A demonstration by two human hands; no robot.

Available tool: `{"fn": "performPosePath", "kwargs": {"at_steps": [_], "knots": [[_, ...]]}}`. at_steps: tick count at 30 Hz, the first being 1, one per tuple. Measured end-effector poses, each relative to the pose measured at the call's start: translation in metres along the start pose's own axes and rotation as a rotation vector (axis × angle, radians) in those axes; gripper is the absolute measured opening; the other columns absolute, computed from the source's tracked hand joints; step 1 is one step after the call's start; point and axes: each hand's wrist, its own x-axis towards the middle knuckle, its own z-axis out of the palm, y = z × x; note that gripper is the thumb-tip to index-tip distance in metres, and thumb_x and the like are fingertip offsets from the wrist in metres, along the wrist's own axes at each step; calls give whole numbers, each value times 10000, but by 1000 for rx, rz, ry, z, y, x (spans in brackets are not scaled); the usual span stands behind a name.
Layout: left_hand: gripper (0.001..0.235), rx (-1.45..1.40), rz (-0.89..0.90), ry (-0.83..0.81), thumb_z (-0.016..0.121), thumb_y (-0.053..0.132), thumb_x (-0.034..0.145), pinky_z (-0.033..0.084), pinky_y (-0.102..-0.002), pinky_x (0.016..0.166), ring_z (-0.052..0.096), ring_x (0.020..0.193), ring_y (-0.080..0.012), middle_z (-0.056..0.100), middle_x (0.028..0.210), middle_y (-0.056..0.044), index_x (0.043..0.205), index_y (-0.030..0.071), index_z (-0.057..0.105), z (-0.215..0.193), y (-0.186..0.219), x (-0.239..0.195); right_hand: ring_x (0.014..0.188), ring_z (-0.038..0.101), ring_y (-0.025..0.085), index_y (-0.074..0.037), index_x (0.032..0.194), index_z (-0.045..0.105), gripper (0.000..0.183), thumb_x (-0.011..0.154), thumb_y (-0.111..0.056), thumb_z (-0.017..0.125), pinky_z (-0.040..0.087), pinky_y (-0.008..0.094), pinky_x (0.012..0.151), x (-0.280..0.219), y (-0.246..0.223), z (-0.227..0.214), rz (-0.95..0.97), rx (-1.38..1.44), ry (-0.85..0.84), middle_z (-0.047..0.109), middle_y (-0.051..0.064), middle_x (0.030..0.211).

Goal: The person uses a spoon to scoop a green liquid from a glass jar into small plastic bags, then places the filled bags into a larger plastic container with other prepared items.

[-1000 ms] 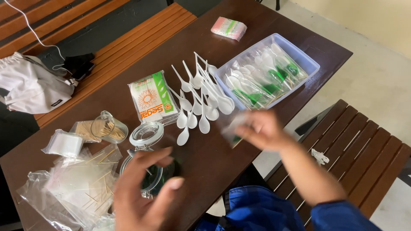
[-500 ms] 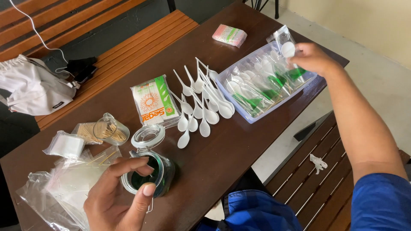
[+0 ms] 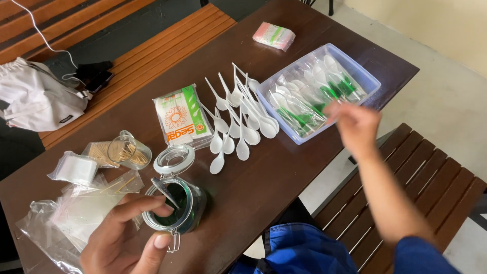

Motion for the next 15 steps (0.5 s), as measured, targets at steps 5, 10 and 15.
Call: {"fn": "performPosePath", "kwargs": {"at_steps": [5,10,15], "knots": [[395,-77,23,-99,655,262,849,568,-287,864,705,888,-201,730,889,-127,1098,-45,638,-10,3,-9,401,605,133,23,908,746,158,959,-84,641,509,238,417,-107,-14,59,456,228,-125,723,131,669],[352,-83,62,-213,654,377,930,551,-295,839,710,866,-176,719,917,-62,1031,42,687,-12,-10,-24,367,576,131,-48,606,613,448,1024,-144,486,424,231,407,-131,-9,85,247,174,-240,660,34,584],[43,-255,50,-528,727,155,910,560,-273,909,772,739,-103,800,798,13,920,152,769,141,-96,-150,470,469,86,-60,805,646,379,1032,-295,452,403,252,492,-140,-35,67,354,214,-248,482,-16,534]]}}
